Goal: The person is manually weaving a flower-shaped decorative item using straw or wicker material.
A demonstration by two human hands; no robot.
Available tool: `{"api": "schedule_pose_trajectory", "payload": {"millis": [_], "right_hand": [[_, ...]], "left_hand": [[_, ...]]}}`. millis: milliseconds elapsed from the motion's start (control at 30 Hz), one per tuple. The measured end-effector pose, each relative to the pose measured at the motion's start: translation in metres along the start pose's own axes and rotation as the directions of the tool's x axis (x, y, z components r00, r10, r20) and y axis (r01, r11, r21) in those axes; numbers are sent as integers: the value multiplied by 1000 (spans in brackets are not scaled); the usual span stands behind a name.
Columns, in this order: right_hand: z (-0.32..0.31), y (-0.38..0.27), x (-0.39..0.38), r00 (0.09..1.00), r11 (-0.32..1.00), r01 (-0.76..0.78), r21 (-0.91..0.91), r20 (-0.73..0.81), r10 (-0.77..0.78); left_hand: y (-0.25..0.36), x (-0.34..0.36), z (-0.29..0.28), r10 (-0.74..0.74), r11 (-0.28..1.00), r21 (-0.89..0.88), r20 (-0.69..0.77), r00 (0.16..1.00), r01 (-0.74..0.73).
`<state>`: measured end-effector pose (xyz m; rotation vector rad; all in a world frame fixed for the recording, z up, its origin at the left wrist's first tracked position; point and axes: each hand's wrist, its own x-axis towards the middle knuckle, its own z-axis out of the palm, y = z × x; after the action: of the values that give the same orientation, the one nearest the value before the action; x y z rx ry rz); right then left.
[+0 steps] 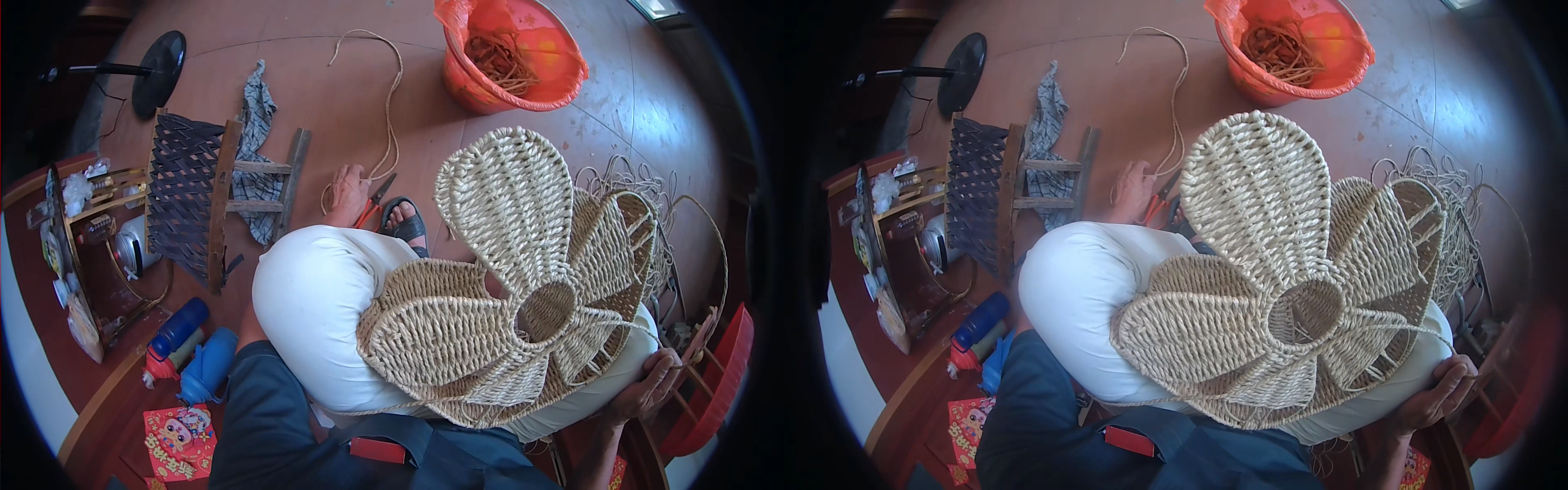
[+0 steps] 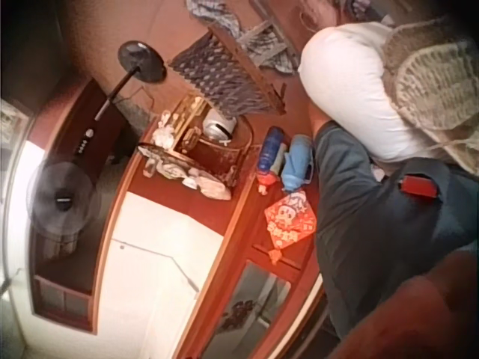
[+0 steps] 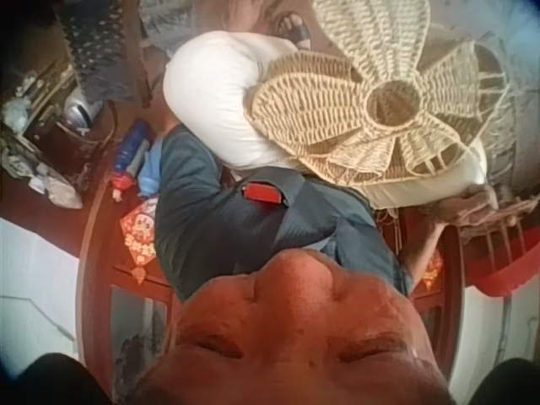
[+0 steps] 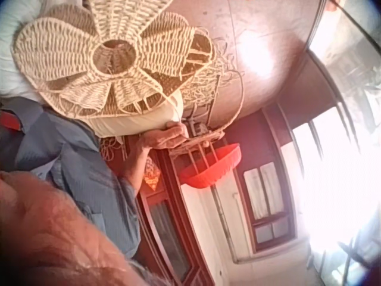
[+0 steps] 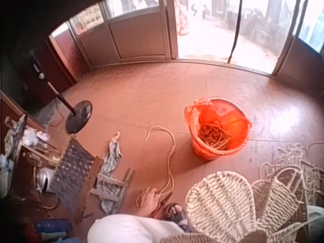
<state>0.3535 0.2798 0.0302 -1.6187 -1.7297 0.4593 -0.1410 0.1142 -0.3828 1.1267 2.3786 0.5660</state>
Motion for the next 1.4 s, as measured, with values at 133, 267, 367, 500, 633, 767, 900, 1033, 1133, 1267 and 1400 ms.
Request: {"api": "schedule_pose_trajectory", "payload": {"millis": [133, 267, 367, 500, 633, 767, 900, 1033, 1133, 1267, 1400], "right_hand": [[-1, 0, 0, 1000, 1000, 10, -14, 21, -10], [-1, 1, -1, 1000, 1000, -5, -16, 1, 5], [-2, 2, 0, 1000, 999, -26, -25, -6, 26], [-3, 5, -2, 999, 998, -38, 53, 12, 38], [-3, 5, -3, 999, 998, -52, 39, 0, 52], [-2, 2, 0, 999, 999, -39, 24, 18, 38], [1, -5, 3, 997, 986, 68, -154, 38, -63], [6, -7, 4, 991, 986, 123, -110, 58, -118], [8, -5, 4, 1000, 1000, -7, 16, -21, 7], [6, 3, 1, 999, 991, 51, 122, -1, -51], [-1, 0, -1, 998, 979, -25, 200, 59, 14]], "left_hand": [[-9, 3, -1, 93, 995, 31, 30, 995, -94], [-10, 11, -5, 71, 995, 62, 137, 988, -81], [-6, 16, -6, 58, 995, 67, 132, 990, -67], [-6, 20, -2, 109, 993, 31, 155, 982, -115], [-17, 29, 3, 63, 997, 29, 106, 992, -67], [-23, 54, -19, -138, 972, -181, 63, 988, 148], [-15, 80, -69, -134, 947, -302, -76, 988, 105], [7, 89, -117, -170, 768, -630, -20, 985, 119], [24, 82, -151, -59, 923, -380, 20, 998, 62], [54, 59, -200, -215, 679, -680, 175, 961, 276], [99, 11, -266, -170, 493, -864, 25, 985, 107]]}}
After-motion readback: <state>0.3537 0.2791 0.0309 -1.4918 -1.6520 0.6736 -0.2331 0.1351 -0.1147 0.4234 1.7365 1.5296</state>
